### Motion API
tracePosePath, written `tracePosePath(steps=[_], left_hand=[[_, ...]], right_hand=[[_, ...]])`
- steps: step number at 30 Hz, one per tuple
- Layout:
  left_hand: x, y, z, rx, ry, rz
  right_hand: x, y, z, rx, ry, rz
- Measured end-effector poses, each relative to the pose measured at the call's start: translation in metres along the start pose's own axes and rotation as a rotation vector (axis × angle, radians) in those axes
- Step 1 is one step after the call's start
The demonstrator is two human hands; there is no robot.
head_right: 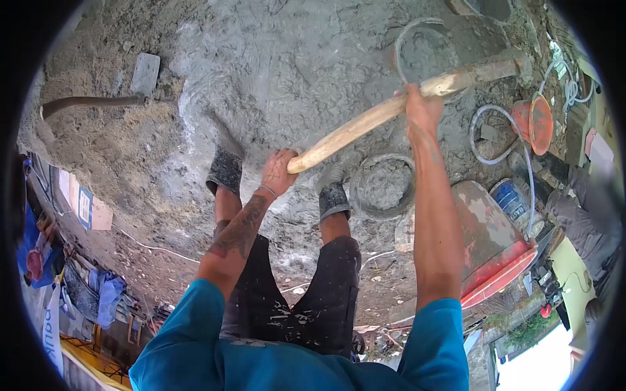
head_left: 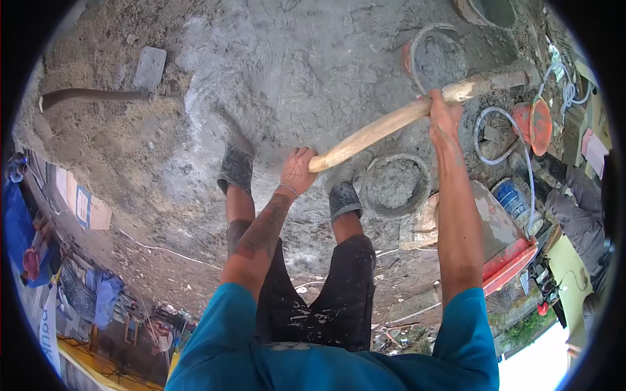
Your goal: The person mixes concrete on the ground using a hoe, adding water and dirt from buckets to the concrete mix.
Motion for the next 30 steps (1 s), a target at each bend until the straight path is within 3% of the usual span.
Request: tracePosePath(steps=[1,3,4,6,7,8,10,12,13,14,16,18,20,23,27,30], left_hand=[[0.021,0.002,0.014,0.03,-0.084,-0.007],[0.069,-0.011,0.035,-0.058,-0.064,0.272],[0.104,-0.007,0.034,-0.245,0.037,0.488],[0.161,-0.014,0.02,-0.185,0.154,0.522],[0.171,-0.008,0.016,-0.262,0.339,0.625],[0.173,-0.012,0.016,-0.149,0.351,0.621],[0.16,-0.012,0.05,-0.101,0.396,0.549],[0.144,0.012,0.083,-0.162,0.501,0.474],[0.143,0.027,0.095,-0.231,0.551,0.488],[0.132,0.014,0.128,-0.294,0.581,0.311],[0.122,0.039,0.161,-0.242,0.57,0.253],[0.123,0.064,0.189,-0.326,0.614,0.191],[0.135,0.073,0.196,-0.409,0.656,0.141],[0.162,0.089,0.171,-0.487,0.71,0.105],[0.227,0.124,0.11,-0.421,0.559,0.242],[0.285,0.134,0.075,-0.362,0.411,0.436]], right_hand=[[-0.012,-0.001,0.007,-0.043,0.112,-0.058],[-0.04,-0.014,0.003,-0.064,0.124,-0.013],[-0.056,-0.031,-0.004,-0.105,0.08,0.247],[-0.058,-0.067,-0.036,-0.137,0.055,0.611],[-0.038,-0.082,-0.054,-0.138,0.058,0.744],[0.006,-0.088,-0.077,-0.138,0.056,0.739],[0.086,-0.103,-0.118,-0.021,0.161,1.109],[0.091,-0.104,-0.05,-0.13,-0.074,0.802],[0.106,-0.102,-0.023,-0.138,-0.128,0.826],[0.124,-0.111,-0.006,-0.143,-0.166,0.818],[0.208,-0.117,0.02,-0.044,-0.158,0.781],[0.206,-0.118,0.087,-0.157,-0.506,0.559],[0.231,-0.117,0.107,-0.217,-0.621,0.422],[0.239,-0.118,0.127,-0.316,-0.791,0.217],[0.217,-0.111,0.111,-0.481,-0.842,-0.008],[0.177,-0.081,0.094,-0.493,-0.927,-0.146]])
Point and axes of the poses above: each hand's wrist, its own z-axis away from the middle knuckle, its own y-axis out of the back of the hand, x = y × z, the point moved 4 cm from there along -z, towards the middle knuckle, and after that the axes turned 1 degree about z, right-handed, at the moved point
